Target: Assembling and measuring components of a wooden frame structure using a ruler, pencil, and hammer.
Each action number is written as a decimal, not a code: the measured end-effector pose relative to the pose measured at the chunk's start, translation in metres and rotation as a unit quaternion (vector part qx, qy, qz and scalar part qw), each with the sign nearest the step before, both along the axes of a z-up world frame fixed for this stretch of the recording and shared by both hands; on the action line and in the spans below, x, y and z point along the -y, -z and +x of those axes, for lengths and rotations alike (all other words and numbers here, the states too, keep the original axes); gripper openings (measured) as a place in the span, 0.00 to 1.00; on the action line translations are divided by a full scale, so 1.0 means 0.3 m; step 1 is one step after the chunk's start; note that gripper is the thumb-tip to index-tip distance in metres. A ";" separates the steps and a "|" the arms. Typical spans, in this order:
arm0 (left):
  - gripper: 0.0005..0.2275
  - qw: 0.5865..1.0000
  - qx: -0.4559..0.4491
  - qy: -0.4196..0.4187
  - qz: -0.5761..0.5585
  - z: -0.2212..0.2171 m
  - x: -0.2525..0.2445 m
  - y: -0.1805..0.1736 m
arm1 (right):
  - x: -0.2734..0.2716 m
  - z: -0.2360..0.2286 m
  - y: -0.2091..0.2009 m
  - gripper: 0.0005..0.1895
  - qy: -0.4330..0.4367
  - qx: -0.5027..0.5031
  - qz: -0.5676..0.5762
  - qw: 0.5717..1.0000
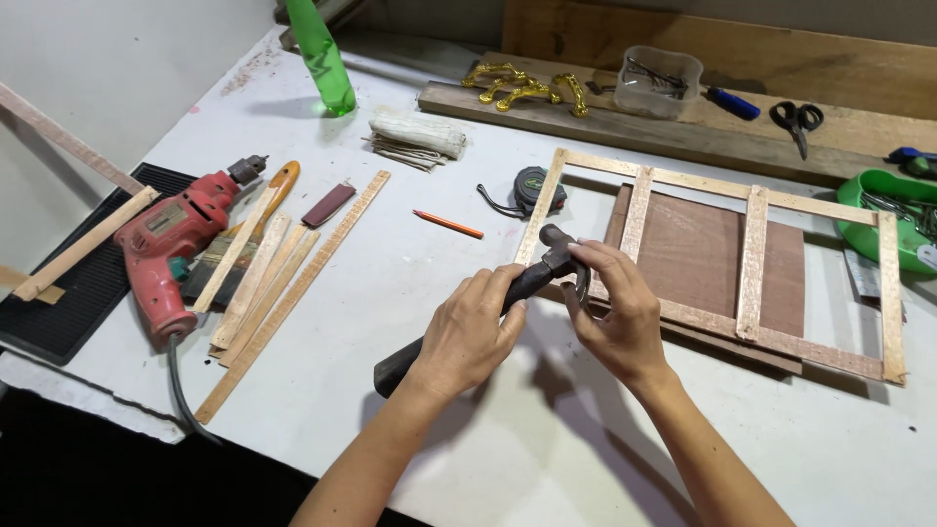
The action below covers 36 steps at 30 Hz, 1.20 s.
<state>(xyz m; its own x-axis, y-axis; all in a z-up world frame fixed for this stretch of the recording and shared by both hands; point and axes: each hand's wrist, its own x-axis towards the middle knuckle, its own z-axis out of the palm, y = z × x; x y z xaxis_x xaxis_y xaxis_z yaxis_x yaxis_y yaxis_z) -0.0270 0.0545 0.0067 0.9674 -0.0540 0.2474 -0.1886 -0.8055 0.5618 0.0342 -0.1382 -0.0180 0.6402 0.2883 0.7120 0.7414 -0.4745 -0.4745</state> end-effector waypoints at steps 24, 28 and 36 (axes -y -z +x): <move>0.18 0.988 0.120 -0.054 0.076 0.568 -0.427 0.125 | -0.494 0.563 0.085 0.32 0.018 -0.074 -0.128 0.989; 0.18 0.989 0.120 -0.044 0.070 0.697 -0.465 0.178 | -0.539 0.662 0.112 0.35 0.036 -0.087 -0.152 0.984; 0.18 0.992 0.086 -0.046 0.080 0.789 -0.499 0.261 | -0.594 0.769 0.214 0.36 0.054 -0.115 -0.226 0.966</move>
<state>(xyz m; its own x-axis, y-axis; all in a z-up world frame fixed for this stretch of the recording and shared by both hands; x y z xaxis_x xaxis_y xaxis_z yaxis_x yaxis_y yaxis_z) 0.2096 0.2043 -0.0715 0.9146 -0.0186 0.4039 -0.1911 -0.9002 0.3914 0.2648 0.0399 -0.0823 0.8108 0.4582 0.3642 0.5748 -0.7407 -0.3478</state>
